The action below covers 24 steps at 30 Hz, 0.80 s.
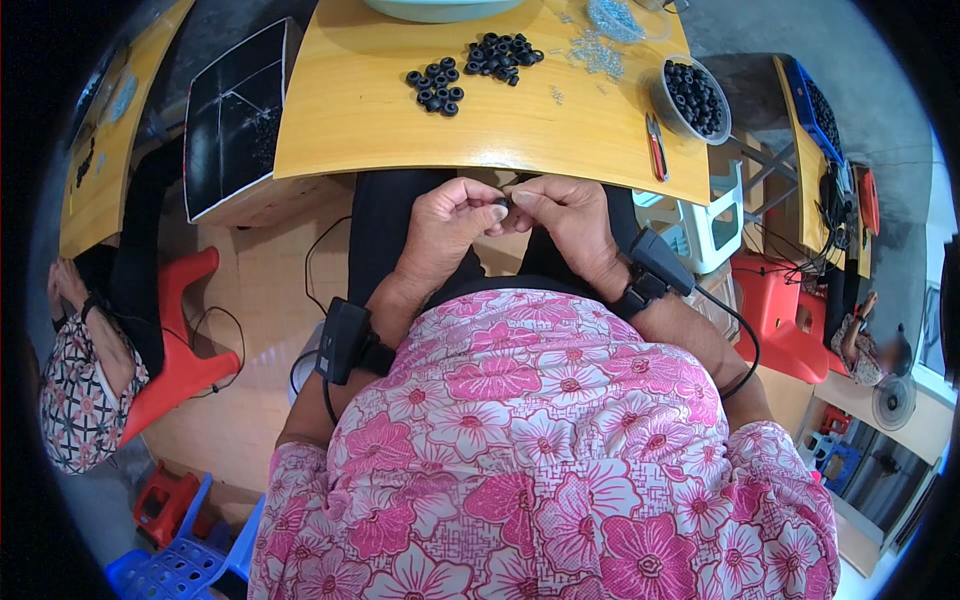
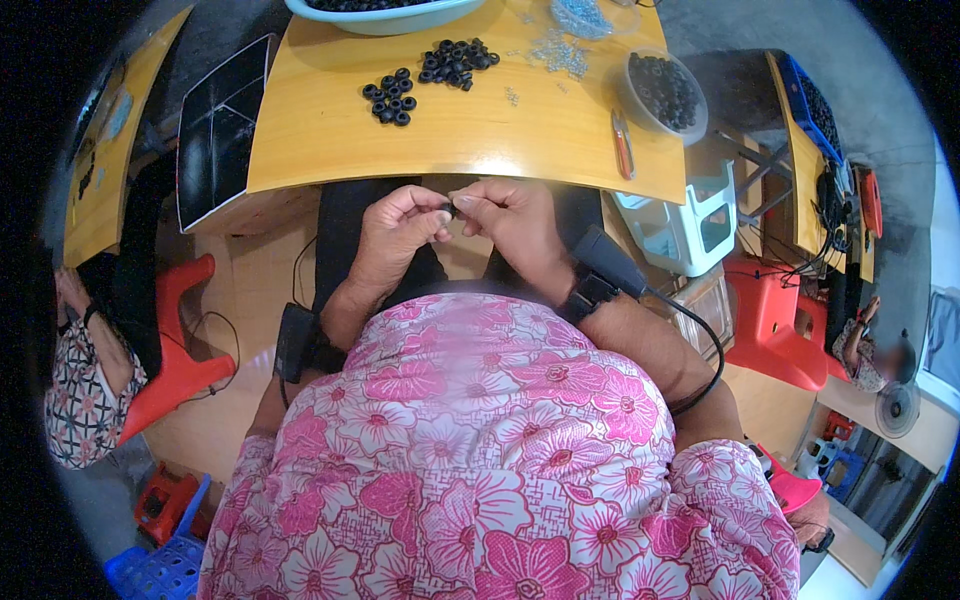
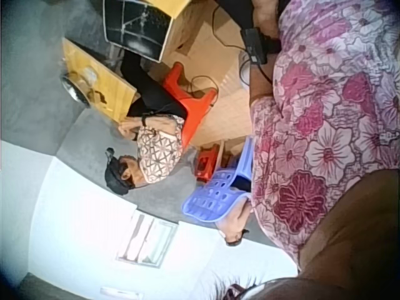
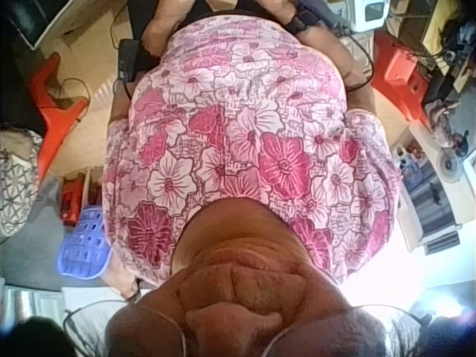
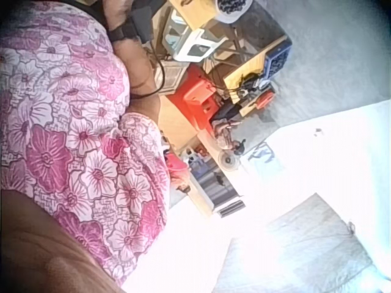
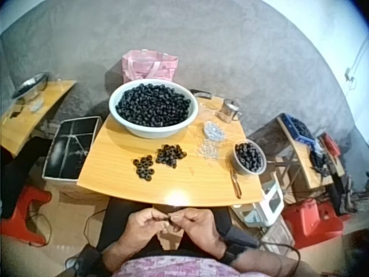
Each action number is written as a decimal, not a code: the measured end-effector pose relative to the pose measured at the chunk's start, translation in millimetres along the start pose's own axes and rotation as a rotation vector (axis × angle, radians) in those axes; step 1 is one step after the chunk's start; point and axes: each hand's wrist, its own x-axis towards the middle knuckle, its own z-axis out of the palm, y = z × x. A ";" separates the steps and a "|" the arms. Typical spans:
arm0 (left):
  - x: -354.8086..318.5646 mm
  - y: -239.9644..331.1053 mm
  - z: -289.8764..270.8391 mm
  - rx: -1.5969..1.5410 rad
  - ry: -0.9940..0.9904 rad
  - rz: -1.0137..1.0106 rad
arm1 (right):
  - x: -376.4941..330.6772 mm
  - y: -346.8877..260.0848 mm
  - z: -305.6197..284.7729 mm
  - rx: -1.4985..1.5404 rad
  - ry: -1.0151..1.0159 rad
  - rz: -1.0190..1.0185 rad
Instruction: Manually assembling small black plastic components by inserting small blue pieces.
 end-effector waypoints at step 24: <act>0.3 3.7 -0.3 -0.034 -0.038 -0.017 | 8.5 8.9 -7.6 0.479 -0.095 0.294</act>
